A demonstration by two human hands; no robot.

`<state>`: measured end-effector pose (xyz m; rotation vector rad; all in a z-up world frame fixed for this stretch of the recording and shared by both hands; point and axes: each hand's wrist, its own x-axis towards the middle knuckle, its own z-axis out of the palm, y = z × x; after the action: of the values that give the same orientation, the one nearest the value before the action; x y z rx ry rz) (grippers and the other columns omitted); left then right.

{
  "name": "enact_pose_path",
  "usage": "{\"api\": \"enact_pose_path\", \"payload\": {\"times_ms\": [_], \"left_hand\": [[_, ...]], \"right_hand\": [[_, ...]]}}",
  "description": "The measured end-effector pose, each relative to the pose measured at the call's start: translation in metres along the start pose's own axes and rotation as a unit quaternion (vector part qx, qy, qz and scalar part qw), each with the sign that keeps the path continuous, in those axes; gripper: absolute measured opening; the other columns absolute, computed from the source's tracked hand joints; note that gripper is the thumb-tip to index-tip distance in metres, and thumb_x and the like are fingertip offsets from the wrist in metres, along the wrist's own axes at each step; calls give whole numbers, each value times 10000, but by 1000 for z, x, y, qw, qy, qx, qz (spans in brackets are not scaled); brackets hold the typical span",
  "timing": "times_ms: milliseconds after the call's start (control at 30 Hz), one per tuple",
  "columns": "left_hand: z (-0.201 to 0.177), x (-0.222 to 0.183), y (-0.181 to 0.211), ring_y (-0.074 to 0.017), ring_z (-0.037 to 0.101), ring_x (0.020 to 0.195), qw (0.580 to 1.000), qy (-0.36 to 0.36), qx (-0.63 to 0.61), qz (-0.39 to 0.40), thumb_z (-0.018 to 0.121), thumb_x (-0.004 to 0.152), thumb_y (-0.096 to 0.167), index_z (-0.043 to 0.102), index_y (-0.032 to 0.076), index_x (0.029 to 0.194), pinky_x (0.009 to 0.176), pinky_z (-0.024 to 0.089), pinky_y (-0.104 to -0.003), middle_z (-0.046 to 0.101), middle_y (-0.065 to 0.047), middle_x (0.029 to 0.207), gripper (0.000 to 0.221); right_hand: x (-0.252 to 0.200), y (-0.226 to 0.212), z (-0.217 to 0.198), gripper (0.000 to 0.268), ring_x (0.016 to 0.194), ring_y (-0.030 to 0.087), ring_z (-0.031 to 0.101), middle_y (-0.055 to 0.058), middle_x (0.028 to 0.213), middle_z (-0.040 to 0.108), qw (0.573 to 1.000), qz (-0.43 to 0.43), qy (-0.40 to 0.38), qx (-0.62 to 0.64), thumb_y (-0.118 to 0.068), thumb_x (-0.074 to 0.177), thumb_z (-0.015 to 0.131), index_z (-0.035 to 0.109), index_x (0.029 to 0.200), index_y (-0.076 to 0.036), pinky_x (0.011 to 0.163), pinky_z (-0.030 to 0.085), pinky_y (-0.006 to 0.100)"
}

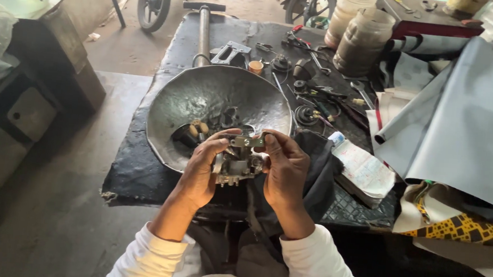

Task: Disassembling and inspecting a motorcycle carburetor in a metal bowl.

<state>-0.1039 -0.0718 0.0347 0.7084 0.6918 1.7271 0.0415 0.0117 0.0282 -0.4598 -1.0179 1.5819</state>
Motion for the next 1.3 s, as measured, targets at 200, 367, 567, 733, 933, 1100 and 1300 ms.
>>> {"api": "enact_pose_path", "payload": {"times_ms": [200, 367, 567, 733, 933, 1100, 1300], "left_hand": [[-2, 0, 4, -141, 663, 1047, 997, 29, 63, 20, 656, 932, 248, 594, 52, 1372, 865, 591, -299, 673, -79, 1166, 486], [-7, -2, 3, -152, 684, 958, 998, 43, 37, 11, 644, 961, 259, 612, 9, 1286, 750, 608, -322, 673, -82, 1096, 412], [-3, -5, -6, -115, 685, 959, 993, 12, 76, 88, 798, 811, -6, 601, 30, 1283, 804, 592, -248, 656, -39, 1098, 513], [-8, -4, -17, -96, 670, 929, 990, 19, 79, 117, 840, 829, 44, 612, 14, 1246, 797, 578, -233, 657, -43, 1061, 476], [-11, -3, -19, -85, 671, 908, 984, 44, 114, 131, 874, 825, 124, 624, 34, 1196, 788, 579, -224, 655, -27, 1023, 456], [-8, -5, -7, -99, 688, 875, 988, 52, 98, 102, 879, 784, 154, 609, 47, 1171, 745, 600, -248, 678, -42, 998, 484], [-14, -3, -11, -108, 696, 900, 986, 59, 100, 115, 878, 790, 143, 607, 44, 1181, 764, 601, -255, 651, -49, 1016, 486]], "right_hand": [[-5, 2, 5, 189, 653, 69, 623, 77, 878, 741, 999, -16, -40, -10, -94, 973, 708, 731, 1116, 28, 512, 465, 201], [-8, 10, 5, 172, 759, 79, 686, 69, 923, 747, 987, -108, -51, -106, -69, 991, 710, 723, 1121, 43, 647, 550, 216], [-18, 4, 15, 147, 722, 41, 651, 26, 875, 738, 963, -161, 16, -217, -93, 981, 724, 747, 1079, 13, 623, 513, 193], [-22, 11, 13, 138, 699, 16, 600, 2, 869, 720, 959, -174, 15, -224, -102, 982, 739, 752, 1074, -1, 588, 463, 173], [-24, 8, 10, 140, 700, 33, 643, 15, 880, 724, 962, -164, -4, -220, -81, 980, 726, 745, 1096, -4, 561, 506, 179], [-20, 6, 12, 164, 723, 70, 707, 34, 904, 732, 963, -146, -29, -223, -55, 968, 706, 734, 1123, -9, 546, 554, 203], [-21, 13, 13, 159, 715, 73, 693, 42, 899, 716, 959, -162, -36, -230, -58, 975, 717, 730, 1124, -6, 544, 548, 207]]}}
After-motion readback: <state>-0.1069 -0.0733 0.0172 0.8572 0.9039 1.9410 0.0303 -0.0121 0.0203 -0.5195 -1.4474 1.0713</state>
